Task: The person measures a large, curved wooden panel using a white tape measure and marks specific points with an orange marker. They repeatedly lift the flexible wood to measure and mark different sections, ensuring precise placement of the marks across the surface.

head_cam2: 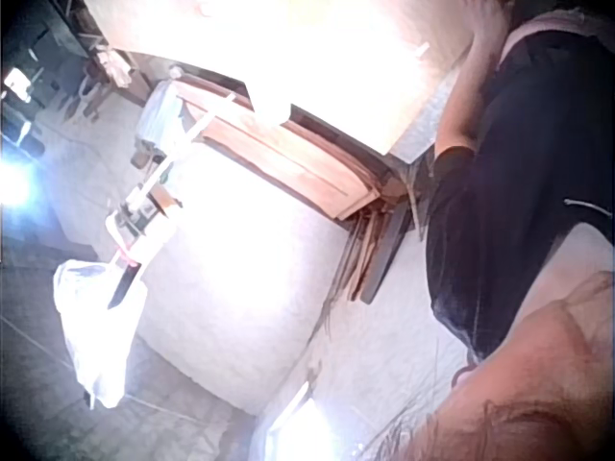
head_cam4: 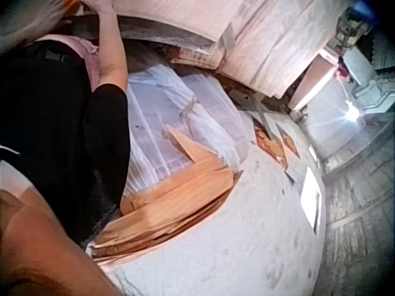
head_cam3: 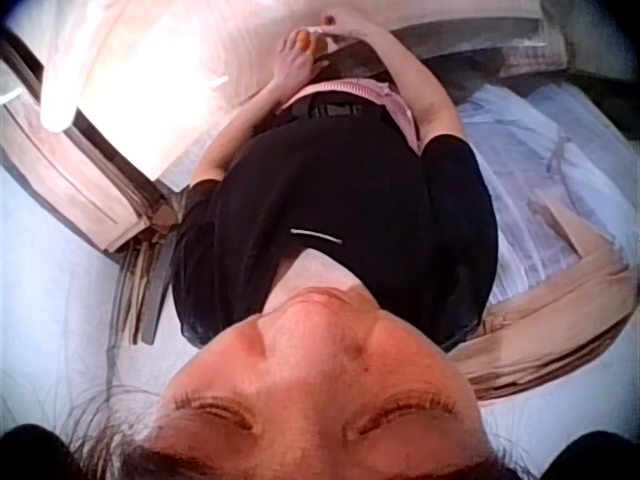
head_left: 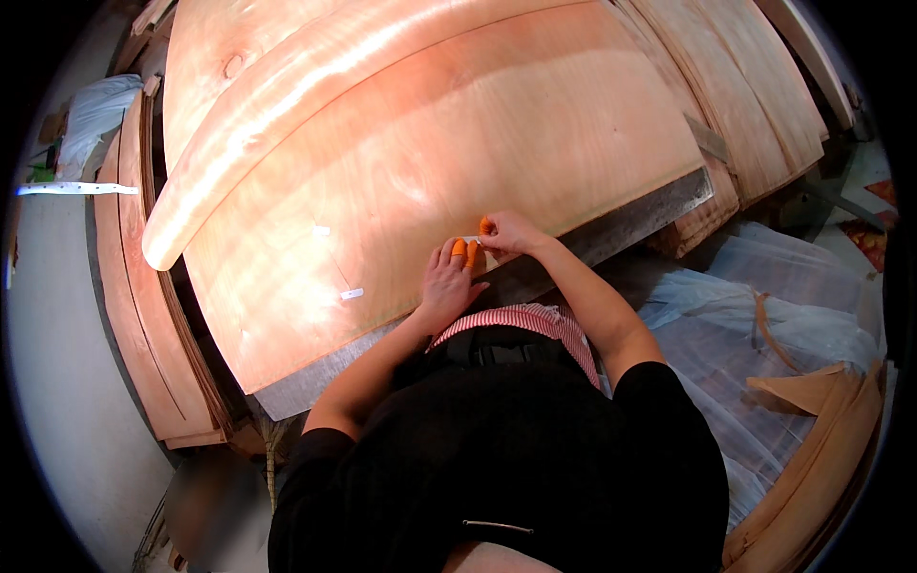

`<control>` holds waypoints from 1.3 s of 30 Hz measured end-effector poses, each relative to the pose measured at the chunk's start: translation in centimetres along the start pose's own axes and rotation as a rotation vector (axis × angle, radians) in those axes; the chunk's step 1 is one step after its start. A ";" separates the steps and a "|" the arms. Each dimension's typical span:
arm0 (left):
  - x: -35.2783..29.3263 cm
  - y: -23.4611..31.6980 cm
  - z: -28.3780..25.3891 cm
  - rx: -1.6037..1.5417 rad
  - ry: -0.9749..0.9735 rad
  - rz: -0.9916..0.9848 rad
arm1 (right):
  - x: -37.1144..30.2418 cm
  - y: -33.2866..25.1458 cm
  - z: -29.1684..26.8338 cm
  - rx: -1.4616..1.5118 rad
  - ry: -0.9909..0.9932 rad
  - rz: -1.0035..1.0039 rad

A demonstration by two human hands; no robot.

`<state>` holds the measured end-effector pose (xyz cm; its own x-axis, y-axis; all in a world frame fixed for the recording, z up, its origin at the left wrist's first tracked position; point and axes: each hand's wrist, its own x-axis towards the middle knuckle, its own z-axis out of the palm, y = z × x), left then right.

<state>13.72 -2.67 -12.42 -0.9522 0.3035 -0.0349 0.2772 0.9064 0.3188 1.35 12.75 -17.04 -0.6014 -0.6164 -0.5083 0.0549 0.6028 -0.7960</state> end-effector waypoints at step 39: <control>12.7 7.6 -2.1 -0.245 -0.390 0.128 | -8.4 10.5 -20.1 0.061 0.067 0.130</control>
<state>3.47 7.42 -8.47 -0.7802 0.5383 -0.3185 0.3060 0.7726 0.5562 -9.06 34.40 -14.50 -0.6379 -0.4989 -0.5867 0.1827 0.6421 -0.7445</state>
